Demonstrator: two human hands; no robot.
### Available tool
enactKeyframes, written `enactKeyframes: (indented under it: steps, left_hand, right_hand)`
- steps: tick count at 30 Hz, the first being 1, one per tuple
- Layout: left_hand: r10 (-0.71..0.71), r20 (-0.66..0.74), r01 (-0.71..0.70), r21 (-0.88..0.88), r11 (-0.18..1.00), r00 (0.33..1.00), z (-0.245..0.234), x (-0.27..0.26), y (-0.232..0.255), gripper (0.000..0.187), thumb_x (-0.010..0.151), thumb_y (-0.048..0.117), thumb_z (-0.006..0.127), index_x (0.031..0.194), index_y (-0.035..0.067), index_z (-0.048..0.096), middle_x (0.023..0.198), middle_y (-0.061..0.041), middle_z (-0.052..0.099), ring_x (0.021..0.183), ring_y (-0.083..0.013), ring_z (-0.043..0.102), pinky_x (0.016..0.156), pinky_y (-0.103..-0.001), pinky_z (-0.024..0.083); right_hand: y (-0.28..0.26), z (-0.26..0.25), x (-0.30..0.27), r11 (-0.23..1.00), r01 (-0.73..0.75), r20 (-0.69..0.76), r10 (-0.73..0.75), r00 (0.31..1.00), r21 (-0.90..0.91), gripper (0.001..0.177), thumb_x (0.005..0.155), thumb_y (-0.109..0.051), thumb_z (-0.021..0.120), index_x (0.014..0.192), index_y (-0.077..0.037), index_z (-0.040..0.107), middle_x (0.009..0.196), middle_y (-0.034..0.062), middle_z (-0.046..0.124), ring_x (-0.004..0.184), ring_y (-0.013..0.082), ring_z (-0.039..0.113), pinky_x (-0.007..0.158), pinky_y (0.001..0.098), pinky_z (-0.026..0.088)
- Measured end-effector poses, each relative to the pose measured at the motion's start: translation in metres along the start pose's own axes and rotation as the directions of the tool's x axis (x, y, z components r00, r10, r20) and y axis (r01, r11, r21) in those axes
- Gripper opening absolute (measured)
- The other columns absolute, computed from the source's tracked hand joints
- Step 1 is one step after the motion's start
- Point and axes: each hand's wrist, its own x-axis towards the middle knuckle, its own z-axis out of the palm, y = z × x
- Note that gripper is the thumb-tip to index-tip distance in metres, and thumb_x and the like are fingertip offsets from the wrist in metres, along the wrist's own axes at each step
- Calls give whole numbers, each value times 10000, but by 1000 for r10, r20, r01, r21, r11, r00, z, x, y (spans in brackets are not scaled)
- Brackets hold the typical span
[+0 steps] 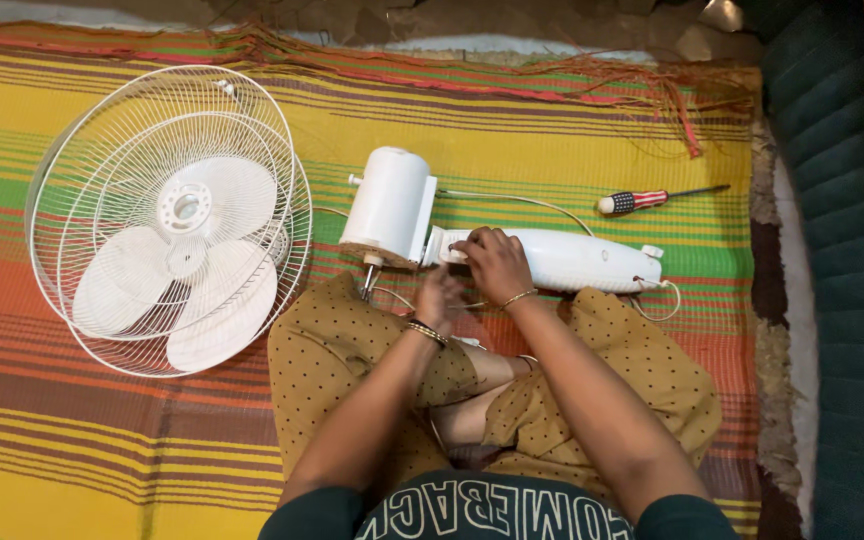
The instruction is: The person assembles a white table fan by attaching the front grille, fan blades, and rear grille to the motor housing. They use a screwdriver to secure the components and connect the power cord.
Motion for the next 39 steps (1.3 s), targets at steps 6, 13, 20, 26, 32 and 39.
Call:
enactKeyframes:
  steps: [6,13,20,26,32,39]
  left_hand:
    - [-132,157,155,-144,977,979,21,-1,-5,299,865,368,531,1062,159,614,1052,-35,661,999,-216,621,897,-413,485]
    - [-84,42,93,-298,950,996,13,24,-2,331,856,433,537,1014,155,622,931,-24,626,850,-205,579,731,-404,458]
    - [1,103,47,-465,884,995,24,22,3,367,927,414,637,1088,84,641,967,-47,686,889,-209,629,825,-346,509]
    - [-3,141,67,-458,886,990,38,13,16,424,879,444,648,1085,74,639,999,-81,722,963,-254,679,909,-374,541]
    - [24,177,65,-479,875,984,35,27,8,440,929,452,693,1075,46,601,1020,-119,677,945,-285,663,882,-406,545]
    - [62,157,25,-497,867,986,48,9,17,424,904,406,674,1130,49,642,1065,-102,708,983,-276,674,916,-418,559]
  right_hand:
    - [5,5,6,999,26,55,-28,998,31,277,846,-85,655,1054,-231,764,1154,10,632,1154,233,571,946,419,419]
    - [-12,0,7,999,-32,-70,32,997,2,325,778,-169,714,1100,-127,699,1170,73,619,1138,278,585,925,420,444]
    - [-22,0,4,988,-150,-60,147,987,-44,464,791,-361,815,1123,-97,627,1061,96,609,1030,308,589,842,470,441]
    - [-12,19,1,991,120,-86,-125,988,-58,332,750,-173,745,1079,-154,702,1122,46,651,1099,283,577,921,442,420]
    - [-12,14,2,980,194,-56,-196,979,-41,162,770,-185,750,920,-152,699,1094,-26,664,1229,236,568,1020,435,403]
    - [-37,-19,10,984,-177,-100,175,980,-19,418,782,-362,824,1041,-77,662,1053,116,615,1088,320,532,904,456,389]
